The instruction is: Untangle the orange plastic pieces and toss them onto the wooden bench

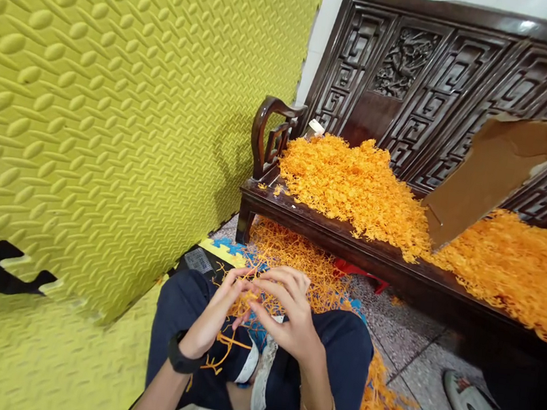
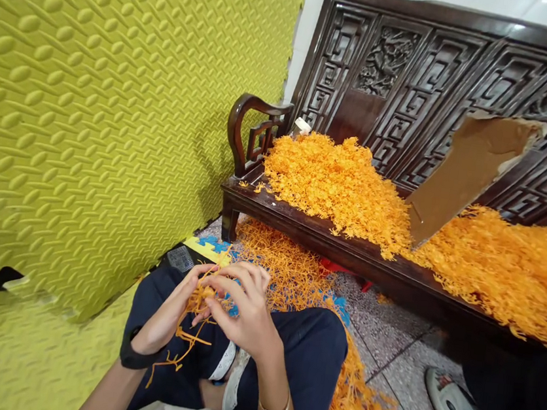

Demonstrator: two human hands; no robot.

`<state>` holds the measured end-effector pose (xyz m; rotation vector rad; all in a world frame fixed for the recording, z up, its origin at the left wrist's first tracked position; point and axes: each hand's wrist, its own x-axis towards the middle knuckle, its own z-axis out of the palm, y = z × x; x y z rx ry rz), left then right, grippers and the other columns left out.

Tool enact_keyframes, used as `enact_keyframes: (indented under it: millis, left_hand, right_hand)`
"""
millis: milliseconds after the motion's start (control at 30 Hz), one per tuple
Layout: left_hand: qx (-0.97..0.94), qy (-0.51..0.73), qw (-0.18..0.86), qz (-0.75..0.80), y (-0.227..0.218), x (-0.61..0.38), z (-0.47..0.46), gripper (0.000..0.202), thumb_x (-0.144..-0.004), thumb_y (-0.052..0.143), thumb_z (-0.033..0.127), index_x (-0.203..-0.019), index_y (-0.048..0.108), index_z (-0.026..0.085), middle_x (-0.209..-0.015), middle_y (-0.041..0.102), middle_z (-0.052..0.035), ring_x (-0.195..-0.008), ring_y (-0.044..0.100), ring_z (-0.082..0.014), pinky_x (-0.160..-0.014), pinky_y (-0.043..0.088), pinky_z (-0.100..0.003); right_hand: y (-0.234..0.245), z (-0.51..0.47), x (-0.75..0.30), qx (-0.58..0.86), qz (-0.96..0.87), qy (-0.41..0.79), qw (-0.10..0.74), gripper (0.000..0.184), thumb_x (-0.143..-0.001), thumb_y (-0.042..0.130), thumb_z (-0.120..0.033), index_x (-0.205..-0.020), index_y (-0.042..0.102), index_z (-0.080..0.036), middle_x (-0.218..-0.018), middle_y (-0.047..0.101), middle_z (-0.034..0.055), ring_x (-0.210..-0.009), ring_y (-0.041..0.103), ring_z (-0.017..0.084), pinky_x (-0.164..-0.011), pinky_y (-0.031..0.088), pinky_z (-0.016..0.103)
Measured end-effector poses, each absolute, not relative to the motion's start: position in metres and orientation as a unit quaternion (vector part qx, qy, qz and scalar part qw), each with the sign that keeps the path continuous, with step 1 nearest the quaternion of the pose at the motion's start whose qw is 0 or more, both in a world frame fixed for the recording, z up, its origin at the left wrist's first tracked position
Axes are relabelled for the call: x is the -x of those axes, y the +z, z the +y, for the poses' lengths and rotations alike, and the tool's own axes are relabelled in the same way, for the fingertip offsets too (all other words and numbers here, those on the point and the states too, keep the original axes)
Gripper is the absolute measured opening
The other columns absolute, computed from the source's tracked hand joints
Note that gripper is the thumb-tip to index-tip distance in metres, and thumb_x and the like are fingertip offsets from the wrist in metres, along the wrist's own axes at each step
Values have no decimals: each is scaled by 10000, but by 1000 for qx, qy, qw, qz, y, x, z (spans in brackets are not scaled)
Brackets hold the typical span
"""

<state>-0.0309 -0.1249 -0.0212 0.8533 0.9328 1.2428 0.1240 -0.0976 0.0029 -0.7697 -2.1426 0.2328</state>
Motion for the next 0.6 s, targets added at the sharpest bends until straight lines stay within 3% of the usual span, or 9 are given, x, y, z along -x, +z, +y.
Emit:
enact_keyframes:
  millis: [133,267,400,600]
  left_hand:
    - [-375,558,603,430,-19,31,-124,531,-744,588,586,-1101,501,203,-902,582,-32,-600,540,-108,-437,391,-183]
    - [-406,556,598,410,-22,32,-123,489,-743,668,439,-1119,450,215,-828,577,2,-530,500,-83,-421,384,-177]
    - [-466,526,574,421,-29,31,-123,447,-722,708,282,-1095,473,207,-888,601,-14,-672,543,-114,-511,445,-184]
    - [-461,516,564,451,-29,30,-123,254,-702,701,326,-867,574,179,-822,605,-19,-686,579,-153,-557,492,-239]
  right_hand:
    - [12,-101,-130,369,-882,21,293,364,-808,617,-458,-1154,584,-352,-981,596,41,-950,506,228,-831,278,407]
    - [11,-99,-135,412,-867,4,280,218,-830,604,-414,-1017,636,-308,-966,591,44,-964,488,236,-878,242,434]
    - [8,-98,-135,417,-863,90,271,96,-853,589,-284,-942,598,-251,-1022,598,33,-1050,472,225,-925,246,421]
    - [-1,-90,-137,393,-855,208,266,186,-824,625,-348,-1007,650,-328,-864,642,-8,-929,516,197,-924,247,433]
